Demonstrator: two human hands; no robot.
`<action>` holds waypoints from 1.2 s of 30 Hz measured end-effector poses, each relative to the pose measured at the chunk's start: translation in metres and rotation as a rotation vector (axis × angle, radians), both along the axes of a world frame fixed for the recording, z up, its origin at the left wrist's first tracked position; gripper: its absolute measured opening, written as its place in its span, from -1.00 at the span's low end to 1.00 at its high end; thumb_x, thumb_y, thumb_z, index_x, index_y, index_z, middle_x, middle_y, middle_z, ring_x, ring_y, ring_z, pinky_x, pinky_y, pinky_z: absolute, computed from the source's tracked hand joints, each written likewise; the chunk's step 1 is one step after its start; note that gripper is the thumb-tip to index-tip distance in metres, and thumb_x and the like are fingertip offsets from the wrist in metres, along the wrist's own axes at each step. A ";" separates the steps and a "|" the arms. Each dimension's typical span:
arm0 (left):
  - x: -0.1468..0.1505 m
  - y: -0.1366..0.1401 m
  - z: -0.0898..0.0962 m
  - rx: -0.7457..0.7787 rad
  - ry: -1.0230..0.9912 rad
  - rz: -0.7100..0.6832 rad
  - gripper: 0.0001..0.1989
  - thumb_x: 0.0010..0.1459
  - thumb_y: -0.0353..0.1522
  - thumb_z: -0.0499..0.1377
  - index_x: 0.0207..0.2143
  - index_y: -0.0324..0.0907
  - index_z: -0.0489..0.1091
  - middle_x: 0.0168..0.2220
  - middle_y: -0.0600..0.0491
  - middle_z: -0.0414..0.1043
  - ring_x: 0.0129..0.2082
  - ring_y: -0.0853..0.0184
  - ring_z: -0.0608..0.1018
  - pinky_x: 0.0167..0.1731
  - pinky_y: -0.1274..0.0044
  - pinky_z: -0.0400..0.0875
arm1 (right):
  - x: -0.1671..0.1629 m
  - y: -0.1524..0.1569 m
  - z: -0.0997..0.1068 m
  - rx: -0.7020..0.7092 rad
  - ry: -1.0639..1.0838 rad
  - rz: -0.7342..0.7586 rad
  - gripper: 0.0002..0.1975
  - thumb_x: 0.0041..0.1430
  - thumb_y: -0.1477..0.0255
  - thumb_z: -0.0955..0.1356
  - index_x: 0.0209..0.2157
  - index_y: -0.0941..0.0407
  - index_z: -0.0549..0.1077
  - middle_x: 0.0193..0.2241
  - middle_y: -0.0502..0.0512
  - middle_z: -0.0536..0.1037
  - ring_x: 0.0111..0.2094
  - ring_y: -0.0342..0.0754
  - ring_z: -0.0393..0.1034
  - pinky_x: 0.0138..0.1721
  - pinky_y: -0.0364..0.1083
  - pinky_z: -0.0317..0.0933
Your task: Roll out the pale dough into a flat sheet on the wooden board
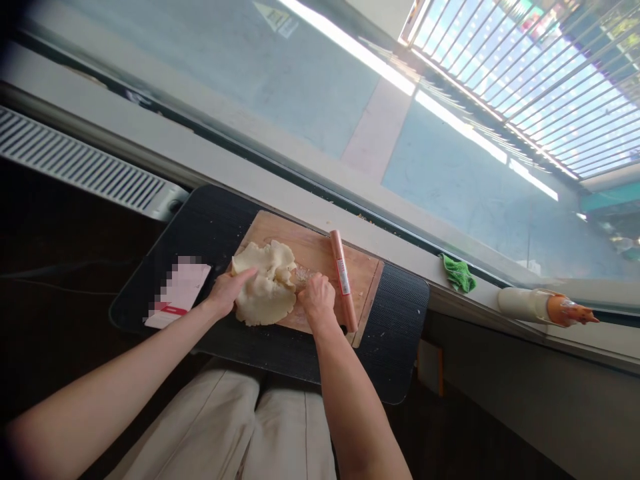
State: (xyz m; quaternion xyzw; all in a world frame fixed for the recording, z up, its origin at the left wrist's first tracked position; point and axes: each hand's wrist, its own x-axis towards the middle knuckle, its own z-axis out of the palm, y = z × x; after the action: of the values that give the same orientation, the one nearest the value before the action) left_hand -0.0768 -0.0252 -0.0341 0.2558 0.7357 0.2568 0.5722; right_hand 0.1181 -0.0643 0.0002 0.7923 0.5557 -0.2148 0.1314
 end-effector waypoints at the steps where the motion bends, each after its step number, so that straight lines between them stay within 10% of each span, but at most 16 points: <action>1: 0.000 0.000 0.001 0.005 0.012 -0.006 -0.56 -0.20 -0.21 0.33 -0.26 -0.30 0.51 -0.35 -0.08 0.58 -0.38 0.24 0.59 -0.48 0.57 0.43 | -0.002 0.001 -0.001 0.003 -0.011 0.004 -0.74 0.03 0.50 0.32 -0.19 0.26 0.42 -0.29 0.27 0.54 -0.25 0.04 0.51 -0.26 -0.12 0.36; 36: -0.003 -0.004 -0.003 0.033 0.097 -0.070 -0.61 -0.15 -0.16 0.26 -0.30 -0.21 0.53 -0.33 -0.06 0.58 -0.33 0.21 0.59 -0.41 0.56 0.42 | 0.006 0.026 0.010 -0.097 -0.059 0.157 -0.76 0.19 0.52 0.25 -0.19 0.24 0.50 -0.23 0.29 0.57 -0.18 0.01 0.50 -0.24 -0.17 0.32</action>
State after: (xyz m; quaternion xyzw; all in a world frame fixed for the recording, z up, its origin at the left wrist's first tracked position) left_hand -0.0796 -0.0288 -0.0373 0.3028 0.7487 0.2361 0.5404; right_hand 0.1242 -0.0382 0.0102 0.7449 0.6010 -0.2074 0.2024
